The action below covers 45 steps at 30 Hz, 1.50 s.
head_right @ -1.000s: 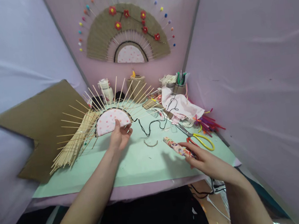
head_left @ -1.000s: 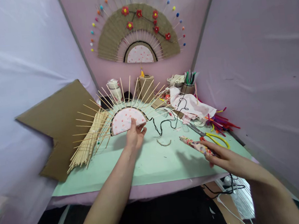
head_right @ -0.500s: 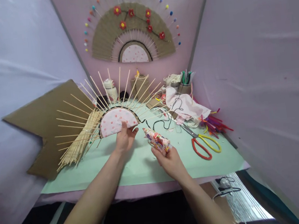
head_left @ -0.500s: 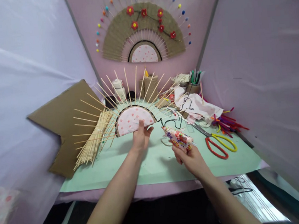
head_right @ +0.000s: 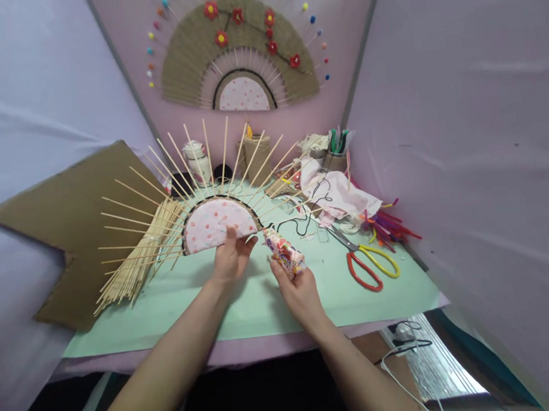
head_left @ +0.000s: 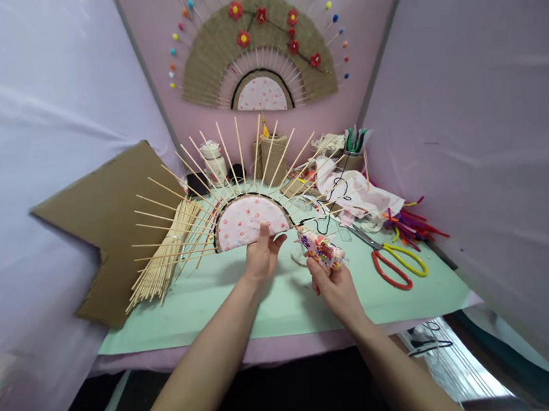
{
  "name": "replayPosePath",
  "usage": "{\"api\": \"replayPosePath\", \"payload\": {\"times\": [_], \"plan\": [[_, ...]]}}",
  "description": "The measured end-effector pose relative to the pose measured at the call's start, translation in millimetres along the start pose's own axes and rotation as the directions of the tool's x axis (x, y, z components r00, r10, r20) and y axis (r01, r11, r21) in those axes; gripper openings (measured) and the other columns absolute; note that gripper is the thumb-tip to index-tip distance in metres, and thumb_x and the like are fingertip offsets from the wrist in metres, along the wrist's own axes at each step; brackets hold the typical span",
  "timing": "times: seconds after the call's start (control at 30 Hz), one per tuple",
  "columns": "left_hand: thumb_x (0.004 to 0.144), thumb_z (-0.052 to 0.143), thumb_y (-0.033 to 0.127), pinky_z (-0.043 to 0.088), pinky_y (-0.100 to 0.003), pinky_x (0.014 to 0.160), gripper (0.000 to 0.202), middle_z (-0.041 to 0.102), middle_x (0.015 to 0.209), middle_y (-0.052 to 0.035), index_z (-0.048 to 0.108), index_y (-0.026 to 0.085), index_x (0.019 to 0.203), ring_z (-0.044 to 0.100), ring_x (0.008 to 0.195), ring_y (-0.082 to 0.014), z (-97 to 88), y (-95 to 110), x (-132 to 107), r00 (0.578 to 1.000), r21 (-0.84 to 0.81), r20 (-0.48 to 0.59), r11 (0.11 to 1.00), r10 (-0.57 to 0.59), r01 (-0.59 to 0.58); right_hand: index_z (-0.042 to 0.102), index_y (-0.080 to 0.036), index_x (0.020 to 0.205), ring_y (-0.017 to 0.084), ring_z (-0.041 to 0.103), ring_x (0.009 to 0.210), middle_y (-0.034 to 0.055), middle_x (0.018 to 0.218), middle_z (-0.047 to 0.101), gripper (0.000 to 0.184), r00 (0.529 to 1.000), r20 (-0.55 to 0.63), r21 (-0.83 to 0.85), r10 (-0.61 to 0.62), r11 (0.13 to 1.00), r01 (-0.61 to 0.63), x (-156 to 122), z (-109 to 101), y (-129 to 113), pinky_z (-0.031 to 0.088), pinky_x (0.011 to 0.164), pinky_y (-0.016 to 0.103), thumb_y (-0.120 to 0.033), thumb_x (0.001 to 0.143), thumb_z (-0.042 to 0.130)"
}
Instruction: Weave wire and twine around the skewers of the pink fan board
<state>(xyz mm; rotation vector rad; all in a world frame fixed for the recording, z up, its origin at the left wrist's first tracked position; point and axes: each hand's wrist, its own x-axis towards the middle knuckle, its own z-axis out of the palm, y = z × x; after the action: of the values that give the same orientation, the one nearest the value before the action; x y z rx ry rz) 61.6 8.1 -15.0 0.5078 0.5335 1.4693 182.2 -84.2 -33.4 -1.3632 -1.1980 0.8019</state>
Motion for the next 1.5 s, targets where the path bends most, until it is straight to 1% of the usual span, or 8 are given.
{"api": "replayPosePath", "payload": {"times": [0.27,0.4,0.97,1.33,1.5], "plan": [[0.049,0.084,0.045,0.048,-0.027,0.066,0.047,0.064,0.072,0.0024,0.061,0.018,0.079,0.059,0.067,-0.0110,-0.4,-0.2,1.4,1.000,-0.004,-0.006,1.000,-0.003,0.003,0.048,-0.019,0.058,0.011,0.042,0.041,-0.0035,0.042,0.043,0.044,1.000,0.010,-0.041,0.013,0.999,-0.012,0.5,0.3,-2.5,0.032,0.043,0.024,-0.055,0.083,0.051],[0.049,0.084,0.045,0.047,-0.027,0.067,0.047,0.065,0.073,0.0022,0.061,0.018,0.080,0.060,0.067,-0.0109,0.1,0.0,0.6,1.000,-0.002,-0.005,1.000,-0.004,0.004,0.043,-0.020,0.054,0.011,0.041,0.041,-0.0034,0.041,0.042,0.046,1.000,0.014,-0.045,0.018,0.999,-0.017,0.6,0.8,-1.2,0.031,0.043,0.024,-0.055,0.083,0.051],[0.050,0.084,0.046,0.047,-0.028,0.067,0.046,0.065,0.075,0.0015,0.061,0.018,0.079,0.059,0.069,-0.0115,0.6,-0.2,-0.4,1.000,0.009,-0.007,1.000,-0.005,0.005,0.043,-0.021,0.051,0.012,0.043,0.041,-0.0016,0.041,0.044,0.048,0.998,0.007,-0.060,0.064,0.996,-0.063,-0.2,1.2,-4.1,0.034,0.041,0.024,-0.058,0.081,0.052],[0.053,0.083,0.046,0.047,-0.027,0.068,0.044,0.065,0.075,0.0020,0.061,0.018,0.080,0.060,0.068,-0.0109,-0.6,-0.9,0.1,1.000,0.006,0.009,1.000,0.004,-0.004,0.042,-0.022,0.051,0.012,0.043,0.041,-0.0018,0.041,0.044,0.048,0.998,0.006,-0.070,0.060,0.996,-0.059,-0.3,1.2,-5.5,0.034,0.041,0.025,-0.059,0.081,0.051],[0.050,0.083,0.046,0.048,-0.027,0.066,0.047,0.065,0.072,0.0018,0.061,0.017,0.080,0.061,0.066,-0.0114,1.1,0.3,-0.2,1.000,0.003,-0.004,1.000,-0.010,0.010,0.043,-0.021,0.051,0.012,0.042,0.040,-0.0020,0.040,0.043,0.048,0.998,0.007,-0.080,0.054,0.995,-0.053,0.2,1.5,-3.4,0.034,0.041,0.025,-0.059,0.081,0.050]]}}
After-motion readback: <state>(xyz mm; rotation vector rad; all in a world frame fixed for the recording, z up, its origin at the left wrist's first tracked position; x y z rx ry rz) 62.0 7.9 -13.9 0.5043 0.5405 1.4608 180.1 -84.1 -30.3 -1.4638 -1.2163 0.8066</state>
